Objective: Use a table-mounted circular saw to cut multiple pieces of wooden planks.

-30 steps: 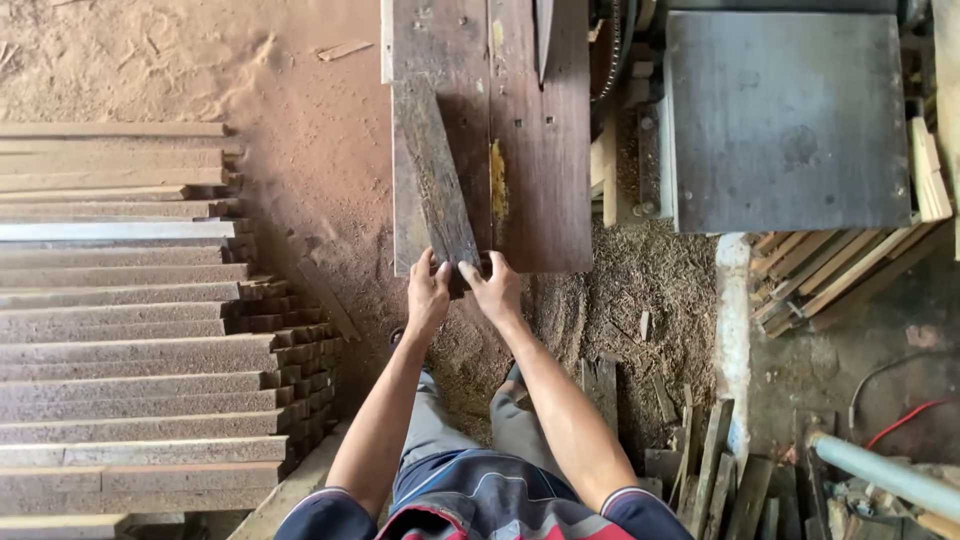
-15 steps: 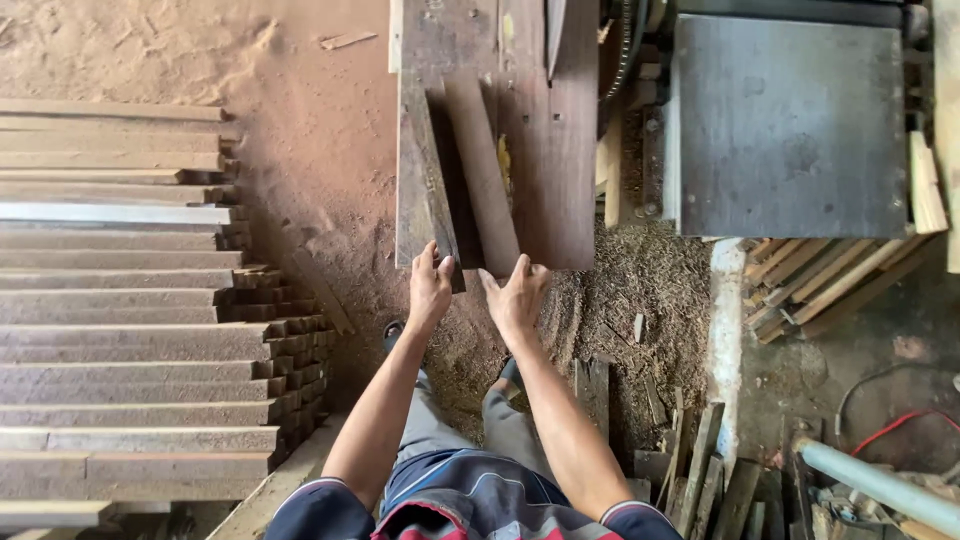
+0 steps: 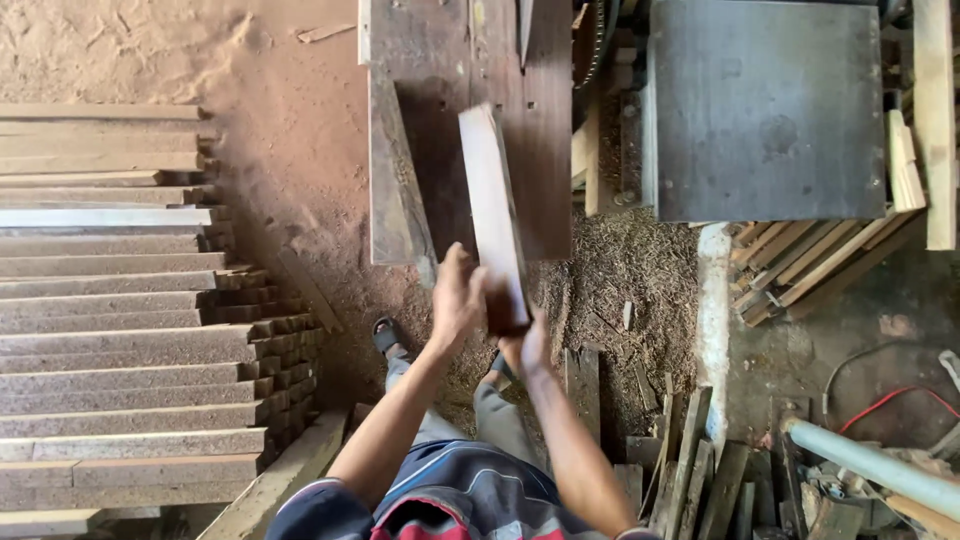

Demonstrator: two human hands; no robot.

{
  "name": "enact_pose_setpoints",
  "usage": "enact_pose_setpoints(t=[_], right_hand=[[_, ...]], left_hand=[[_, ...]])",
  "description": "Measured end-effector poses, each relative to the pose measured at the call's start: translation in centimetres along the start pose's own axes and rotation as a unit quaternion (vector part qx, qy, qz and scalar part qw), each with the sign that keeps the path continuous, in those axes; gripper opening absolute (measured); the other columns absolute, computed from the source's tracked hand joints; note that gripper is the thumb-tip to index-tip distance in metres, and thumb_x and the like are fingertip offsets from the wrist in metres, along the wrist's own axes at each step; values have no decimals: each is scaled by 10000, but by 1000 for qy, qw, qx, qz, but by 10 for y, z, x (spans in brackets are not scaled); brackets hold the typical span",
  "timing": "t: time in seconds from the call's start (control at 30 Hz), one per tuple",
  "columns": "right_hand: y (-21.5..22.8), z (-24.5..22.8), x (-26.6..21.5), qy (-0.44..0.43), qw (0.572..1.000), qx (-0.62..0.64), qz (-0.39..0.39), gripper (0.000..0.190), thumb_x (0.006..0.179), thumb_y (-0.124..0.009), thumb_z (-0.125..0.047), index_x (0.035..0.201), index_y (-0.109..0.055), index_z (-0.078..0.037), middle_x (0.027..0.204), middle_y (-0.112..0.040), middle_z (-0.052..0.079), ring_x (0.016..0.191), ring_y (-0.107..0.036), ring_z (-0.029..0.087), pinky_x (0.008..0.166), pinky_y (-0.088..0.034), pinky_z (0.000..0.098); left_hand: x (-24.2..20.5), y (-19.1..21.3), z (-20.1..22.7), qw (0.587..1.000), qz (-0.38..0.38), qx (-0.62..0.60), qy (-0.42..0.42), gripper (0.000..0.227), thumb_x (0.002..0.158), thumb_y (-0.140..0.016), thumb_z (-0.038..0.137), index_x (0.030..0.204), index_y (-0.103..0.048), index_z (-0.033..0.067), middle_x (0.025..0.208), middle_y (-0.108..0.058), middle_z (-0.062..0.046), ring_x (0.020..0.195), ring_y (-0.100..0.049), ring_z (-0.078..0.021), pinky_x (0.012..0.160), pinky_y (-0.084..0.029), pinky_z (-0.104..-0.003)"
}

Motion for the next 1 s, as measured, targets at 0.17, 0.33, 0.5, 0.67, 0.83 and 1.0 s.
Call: enact_pose_setpoints(t=[0.17,0.33,0.5,0.67,0.83,1.0], right_hand=[[27,17,-30,-60,976,205,32,646,1040,-234,-532,1335,-528,-38,1045,-660,144,818,-650,210,643,-563,349],[50,-12,-12,16,997,-5,70,681,1049,-344,-580,1470,-449,-55,1386,-624,133,1221,-653,156,967,-575,279],[48,-22,17,-113,927,-279,223,632,912,-681,-407,1356,-501,5,1223,-702,196,938,-753,321,762,-589,400],[42,-29,45,82,851,-479,199,890,805,-764,-461,1494,-410,-23,1376,-557,278,1169,-606,374,966,-531,459],[42,-38,80,151,728,-631,220,1046,750,-825,-496,1496,-317,34,1412,-406,318,1296,-398,434,1082,-361,588],[49,-31,109,271,712,-613,209,830,889,-748,-381,1477,-366,63,1381,-464,287,1302,-456,406,1146,-370,577]], left_hand=[[2,-78,-23,977,-132,-99,138,682,988,-625,259,1545,-297,43,1333,-614,-233,1214,-643,-365,1017,-558,-498],[25,-124,-60,978,-142,79,131,791,986,-644,360,1588,-253,27,1351,-529,-271,1220,-573,-374,972,-562,-486],[74,-126,-25,960,-20,279,-10,1034,818,-826,505,1508,-289,-47,1377,-406,-271,1254,-424,-416,1004,-445,-534],[99,-141,-36,966,0,256,38,1034,748,-855,462,1456,-326,-77,1336,-425,-268,1236,-439,-428,1046,-419,-520],[123,-145,-32,973,43,227,20,959,750,-860,401,1411,-367,-88,1312,-437,-268,1237,-442,-433,1058,-420,-515],[144,-150,-31,976,40,214,15,947,746,-854,362,1393,-353,-113,1283,-415,-281,1217,-428,-438,1043,-403,-536]])
Point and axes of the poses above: each hand's wrist, its own x-axis towards the middle knuckle, its own y-axis out of the back of the hand, z = x × y, the point moved 7 cm from there along x, towards the middle knuckle
